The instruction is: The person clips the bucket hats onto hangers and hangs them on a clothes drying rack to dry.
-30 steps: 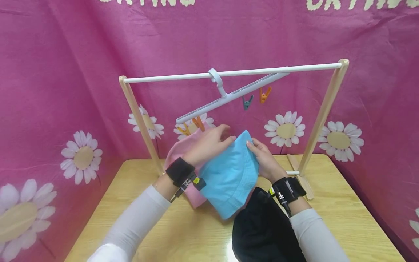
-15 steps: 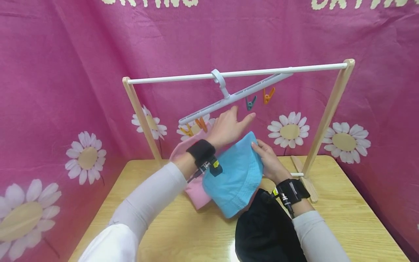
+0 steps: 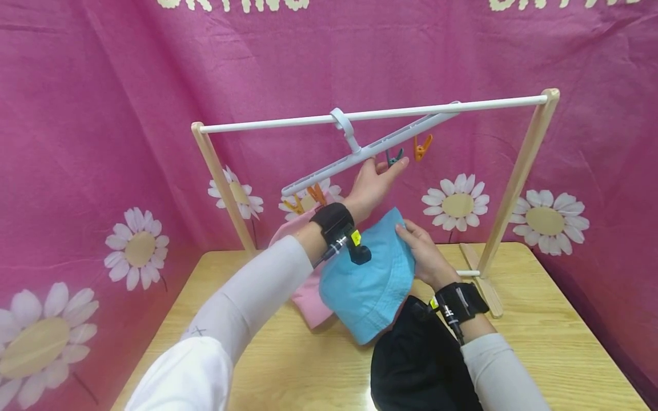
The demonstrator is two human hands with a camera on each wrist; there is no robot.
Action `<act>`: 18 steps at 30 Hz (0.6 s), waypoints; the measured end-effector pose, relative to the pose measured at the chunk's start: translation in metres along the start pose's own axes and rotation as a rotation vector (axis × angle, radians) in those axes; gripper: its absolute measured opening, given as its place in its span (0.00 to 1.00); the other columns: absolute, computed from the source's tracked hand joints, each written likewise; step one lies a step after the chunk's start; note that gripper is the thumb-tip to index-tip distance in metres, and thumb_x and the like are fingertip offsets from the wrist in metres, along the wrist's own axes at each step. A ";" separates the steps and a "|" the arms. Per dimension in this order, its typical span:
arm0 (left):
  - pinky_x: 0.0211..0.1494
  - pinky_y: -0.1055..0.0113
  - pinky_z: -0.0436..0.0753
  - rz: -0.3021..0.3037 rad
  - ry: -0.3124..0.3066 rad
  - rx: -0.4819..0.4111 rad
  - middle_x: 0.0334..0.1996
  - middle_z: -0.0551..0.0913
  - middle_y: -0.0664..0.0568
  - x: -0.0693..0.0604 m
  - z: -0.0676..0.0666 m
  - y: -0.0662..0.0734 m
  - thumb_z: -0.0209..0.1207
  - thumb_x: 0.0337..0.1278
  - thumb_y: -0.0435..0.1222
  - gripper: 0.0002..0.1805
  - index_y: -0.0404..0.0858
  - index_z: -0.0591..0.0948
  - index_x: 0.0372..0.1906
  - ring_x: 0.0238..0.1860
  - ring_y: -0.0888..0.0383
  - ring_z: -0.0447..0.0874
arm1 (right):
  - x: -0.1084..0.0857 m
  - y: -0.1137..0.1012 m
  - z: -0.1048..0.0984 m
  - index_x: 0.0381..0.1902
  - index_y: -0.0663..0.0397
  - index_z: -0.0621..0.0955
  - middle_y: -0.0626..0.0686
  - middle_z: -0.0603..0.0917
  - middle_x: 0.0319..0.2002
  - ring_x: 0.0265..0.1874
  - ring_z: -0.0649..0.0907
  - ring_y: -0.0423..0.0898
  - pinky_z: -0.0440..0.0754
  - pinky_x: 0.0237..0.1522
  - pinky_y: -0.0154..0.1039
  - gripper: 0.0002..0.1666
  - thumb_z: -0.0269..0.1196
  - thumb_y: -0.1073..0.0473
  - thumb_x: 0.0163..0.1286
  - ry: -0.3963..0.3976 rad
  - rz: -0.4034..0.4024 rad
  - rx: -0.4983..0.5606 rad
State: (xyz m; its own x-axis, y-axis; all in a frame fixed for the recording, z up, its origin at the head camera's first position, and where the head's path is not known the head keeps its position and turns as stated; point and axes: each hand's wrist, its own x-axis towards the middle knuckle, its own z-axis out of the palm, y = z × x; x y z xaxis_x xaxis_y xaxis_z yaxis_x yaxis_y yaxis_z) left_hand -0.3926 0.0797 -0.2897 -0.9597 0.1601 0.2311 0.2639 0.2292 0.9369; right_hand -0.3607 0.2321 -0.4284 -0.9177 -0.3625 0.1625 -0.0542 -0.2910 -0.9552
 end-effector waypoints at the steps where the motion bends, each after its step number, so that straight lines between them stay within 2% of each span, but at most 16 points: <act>1: 0.67 0.53 0.80 0.005 0.002 -0.038 0.70 0.77 0.51 0.001 0.003 0.000 0.62 0.68 0.61 0.44 0.44 0.63 0.78 0.67 0.55 0.78 | -0.001 0.000 -0.001 0.63 0.42 0.74 0.43 0.84 0.50 0.48 0.85 0.38 0.85 0.53 0.35 0.14 0.47 0.51 0.87 0.002 -0.004 -0.003; 6: 0.67 0.53 0.80 0.026 0.004 -0.177 0.64 0.80 0.51 0.007 0.015 0.001 0.64 0.70 0.56 0.38 0.48 0.65 0.76 0.64 0.57 0.80 | -0.004 0.001 -0.004 0.64 0.42 0.74 0.43 0.85 0.50 0.47 0.86 0.38 0.85 0.53 0.36 0.15 0.47 0.51 0.87 0.002 0.001 0.016; 10: 0.66 0.54 0.80 0.029 0.040 -0.283 0.57 0.81 0.53 0.011 0.022 0.002 0.67 0.69 0.48 0.29 0.48 0.70 0.68 0.59 0.59 0.81 | -0.007 0.002 -0.006 0.66 0.43 0.72 0.43 0.84 0.52 0.48 0.86 0.38 0.85 0.54 0.36 0.16 0.48 0.50 0.87 0.015 0.023 0.027; 13: 0.66 0.58 0.81 0.048 0.064 -0.384 0.54 0.82 0.54 0.013 0.026 0.002 0.69 0.68 0.39 0.23 0.46 0.74 0.62 0.56 0.62 0.80 | -0.008 0.003 -0.007 0.67 0.44 0.71 0.43 0.83 0.52 0.49 0.85 0.38 0.84 0.56 0.35 0.18 0.49 0.49 0.86 0.032 0.031 0.015; 15: 0.65 0.60 0.81 0.068 0.066 -0.441 0.55 0.83 0.51 0.015 0.028 0.002 0.68 0.68 0.34 0.21 0.43 0.77 0.62 0.55 0.63 0.80 | -0.009 0.004 -0.009 0.67 0.44 0.70 0.43 0.83 0.52 0.49 0.84 0.38 0.84 0.56 0.35 0.18 0.49 0.48 0.86 0.037 0.032 0.002; 18: 0.63 0.64 0.81 0.082 0.067 -0.476 0.56 0.82 0.46 0.016 0.030 0.003 0.66 0.69 0.31 0.17 0.37 0.79 0.59 0.52 0.64 0.79 | -0.011 0.006 -0.011 0.67 0.44 0.70 0.43 0.83 0.51 0.48 0.84 0.37 0.84 0.56 0.34 0.18 0.49 0.47 0.86 0.042 0.029 -0.007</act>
State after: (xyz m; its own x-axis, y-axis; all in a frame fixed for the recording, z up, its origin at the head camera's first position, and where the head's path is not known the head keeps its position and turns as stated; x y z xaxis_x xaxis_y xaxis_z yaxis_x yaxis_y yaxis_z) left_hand -0.4037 0.1121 -0.2909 -0.9458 0.0931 0.3112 0.2806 -0.2488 0.9270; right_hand -0.3551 0.2447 -0.4385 -0.9346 -0.3331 0.1248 -0.0302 -0.2752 -0.9609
